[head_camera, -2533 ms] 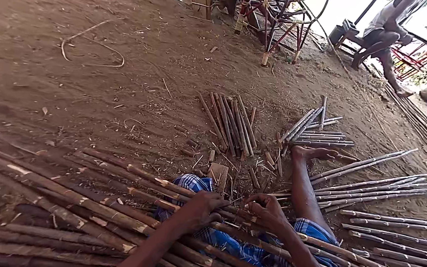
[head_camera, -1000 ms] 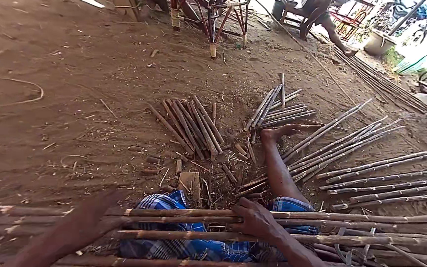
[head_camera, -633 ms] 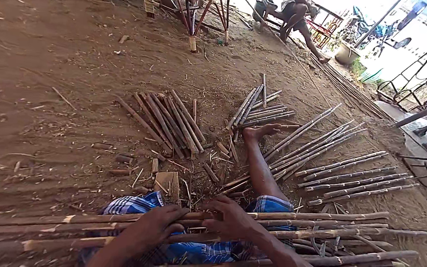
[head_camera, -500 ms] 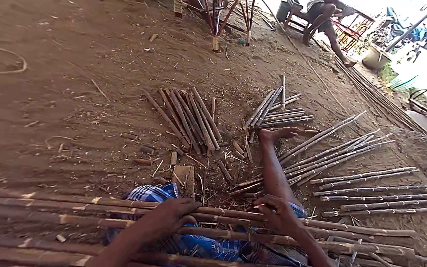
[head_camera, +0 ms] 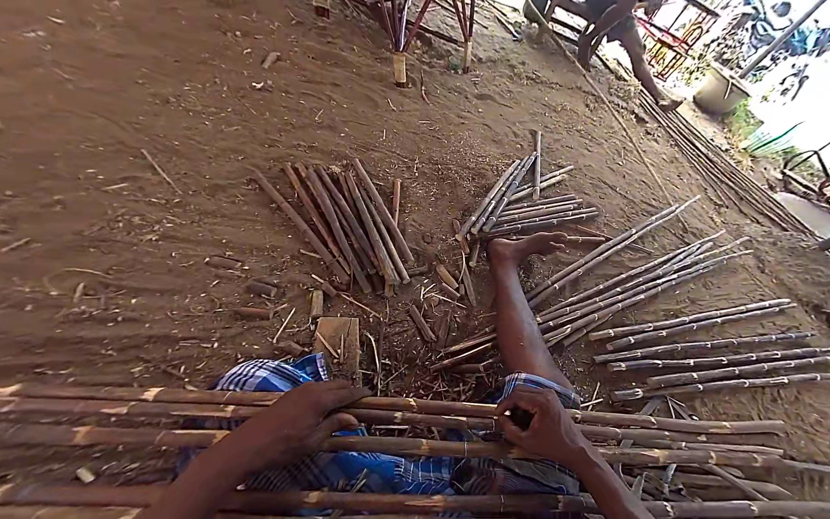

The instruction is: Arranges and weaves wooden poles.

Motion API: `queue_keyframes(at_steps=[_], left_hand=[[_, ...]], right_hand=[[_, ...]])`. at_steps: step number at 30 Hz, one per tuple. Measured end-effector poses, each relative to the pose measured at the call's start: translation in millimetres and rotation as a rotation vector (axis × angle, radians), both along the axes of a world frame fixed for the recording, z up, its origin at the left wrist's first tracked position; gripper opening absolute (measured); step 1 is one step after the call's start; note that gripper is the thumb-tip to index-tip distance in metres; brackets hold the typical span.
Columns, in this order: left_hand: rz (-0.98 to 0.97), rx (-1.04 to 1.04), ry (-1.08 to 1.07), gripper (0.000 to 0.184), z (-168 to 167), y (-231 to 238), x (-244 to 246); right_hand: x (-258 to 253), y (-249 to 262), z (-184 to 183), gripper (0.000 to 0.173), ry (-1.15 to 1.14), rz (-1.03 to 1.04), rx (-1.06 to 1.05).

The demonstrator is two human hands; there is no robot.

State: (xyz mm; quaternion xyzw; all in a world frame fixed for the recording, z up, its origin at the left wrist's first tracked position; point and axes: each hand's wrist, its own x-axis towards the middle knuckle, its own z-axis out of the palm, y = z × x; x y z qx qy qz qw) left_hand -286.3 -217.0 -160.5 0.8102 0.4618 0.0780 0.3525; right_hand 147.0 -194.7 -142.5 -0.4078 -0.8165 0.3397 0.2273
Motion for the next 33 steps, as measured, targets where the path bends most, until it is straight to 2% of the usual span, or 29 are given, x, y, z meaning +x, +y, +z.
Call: queue_keyframes(at_steps=[4,7,10,12,15,18,20,24,30,33], left_hand=[[-0.005,-0.017,-0.007,0.041,1.7,1.1,1.3],[-0.002,-0.006,-0.014,0.042,-0.9,1.2,1.6],[-0.006,0.000,-0.006,0.043,-1.3,0.2,1.8],[-0.010,0.028,-0.012,0.047,-3.4,-0.6,2.0],[0.008,0.043,-0.037,0.050,-7.2,-4.9,-10.6],[0.034,0.007,-0.048,0.046,-6.6,-8.4,-31.3],[0.053,-0.012,-0.047,0.043,-3.7,-8.7,-36.8],[0.062,-0.027,-0.036,0.041,2.1,-1.8,-32.0],[0.073,-0.093,-0.026,0.040,10.9,-2.6,-29.9],[0.074,-0.111,0.021,0.041,11.2,-2.2,-26.1]], right_hand=[[-0.1,-0.8,-0.6,0.011,0.007,0.003,-0.030],[-3.8,5.2,8.4,0.012,-0.033,-0.124,-0.232],[-12.5,23.6,17.4,0.014,-0.224,-0.234,-0.482],[-10.6,30.0,19.9,0.013,-0.221,-0.251,-0.546],[16.0,25.8,29.1,0.013,-0.033,-0.266,-0.482],[69.1,14.9,24.2,0.014,-0.021,-0.237,-0.309],[88.1,5.6,19.5,0.012,-0.017,-0.200,-0.273],[80.2,-0.5,17.7,0.012,-0.024,-0.097,-0.205],[69.8,-2.2,15.2,0.011,-0.039,-0.080,-0.114],[72.1,-6.3,20.3,0.011,-0.110,-0.153,-0.164]])
